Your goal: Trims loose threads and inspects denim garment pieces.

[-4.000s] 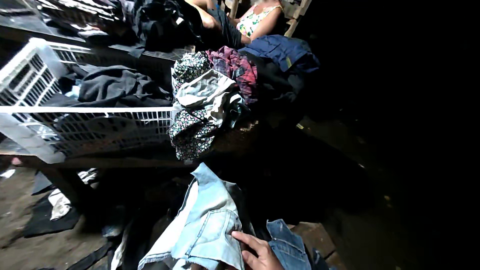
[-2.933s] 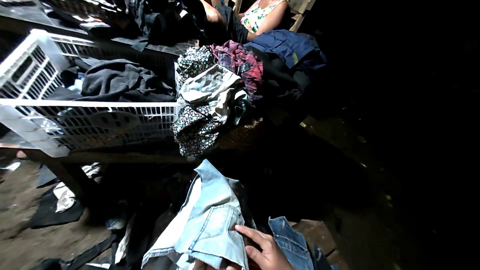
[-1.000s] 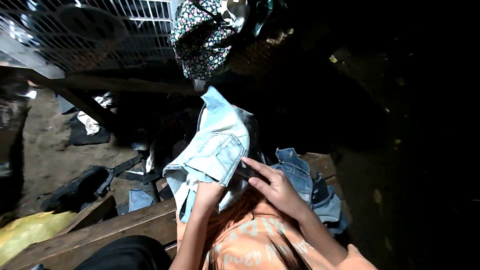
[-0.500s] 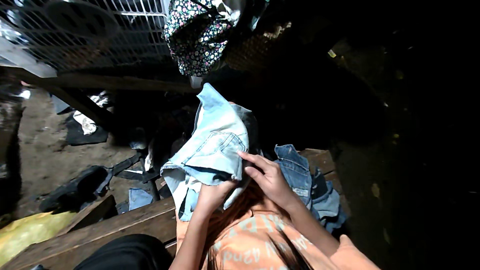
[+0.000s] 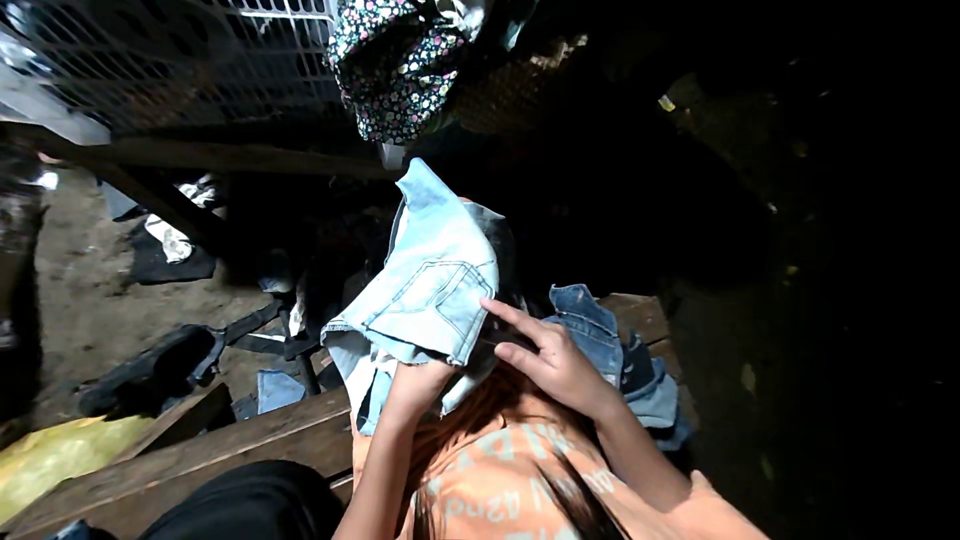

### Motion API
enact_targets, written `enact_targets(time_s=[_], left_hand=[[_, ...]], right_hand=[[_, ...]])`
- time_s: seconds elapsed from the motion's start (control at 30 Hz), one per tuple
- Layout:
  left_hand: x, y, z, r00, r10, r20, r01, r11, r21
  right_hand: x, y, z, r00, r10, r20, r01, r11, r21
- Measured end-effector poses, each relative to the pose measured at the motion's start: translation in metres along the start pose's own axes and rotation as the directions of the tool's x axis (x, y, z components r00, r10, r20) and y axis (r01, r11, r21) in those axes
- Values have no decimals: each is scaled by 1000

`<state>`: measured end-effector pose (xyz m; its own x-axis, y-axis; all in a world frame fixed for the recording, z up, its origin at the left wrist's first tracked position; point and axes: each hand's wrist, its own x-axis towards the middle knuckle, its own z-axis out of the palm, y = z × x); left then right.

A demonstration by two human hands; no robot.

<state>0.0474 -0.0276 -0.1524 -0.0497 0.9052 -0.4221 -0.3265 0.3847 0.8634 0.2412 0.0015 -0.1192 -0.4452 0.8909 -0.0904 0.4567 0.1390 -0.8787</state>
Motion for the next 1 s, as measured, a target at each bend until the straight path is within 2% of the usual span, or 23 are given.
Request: enact_targets(time_s=[0.07,0.1,0.13,0.23,0.27,0.3,0.37,0.43,0.5,0.6,0.7,0.77,0.83,0.9,0.97,1.0], left_hand=[[1,-3,-1,999,21,30,-22,1000,10],[1,-2,-1,999,20,45,-21,1000,13],[1,1,0,998,19,60,-20,1000,22],[0,4,3,995,60,79,-60,998,-3],[2,2,2,994,62,85,-60,998,-27],[3,0,1,994,57,88,-54,998,-34],[2,0,-1,997,27,73,-27,1000,2],[0,-1,-4,999,-17,50,12,994,105],[-1,-1,-6,998,-35,53,27,988,151],[-3,0,-8,996,-68,65,51,970,236],[-2,1,-10,989,-110,100,60,909,412],[-1,-2,-10,991,-78,110,31,926,375],[-1,-6,-11,994,-45,103,23,978,208],[-2,1,-7,994,6,111,-10,999,30],[-1,7,-4,987,55,149,-51,998,-30],[0,8,-5,982,79,174,-76,997,-20]], right_hand=[[1,3,5,992,-38,-119,24,993,-120],[2,6,6,985,-55,-162,35,992,-124],[3,7,5,983,-54,-176,41,996,-78],[6,3,2,995,16,-103,16,954,300],[5,1,2,996,31,-85,1,933,359],[4,1,1,997,30,-67,-7,947,320],[-1,2,-2,998,1,-63,1,999,42],[-5,3,-3,994,-41,-106,19,979,-204],[-7,4,-2,985,-99,-141,46,941,-335],[-4,5,2,968,-170,-187,80,909,-410],[3,9,10,960,-190,-206,100,919,-381],[6,13,16,948,-210,-239,116,928,-355],[8,17,20,940,-205,-272,144,963,-228],[8,15,17,970,-102,-219,135,980,144],[8,9,10,993,77,-89,-15,832,554],[9,5,6,986,168,-10,-117,726,677]])
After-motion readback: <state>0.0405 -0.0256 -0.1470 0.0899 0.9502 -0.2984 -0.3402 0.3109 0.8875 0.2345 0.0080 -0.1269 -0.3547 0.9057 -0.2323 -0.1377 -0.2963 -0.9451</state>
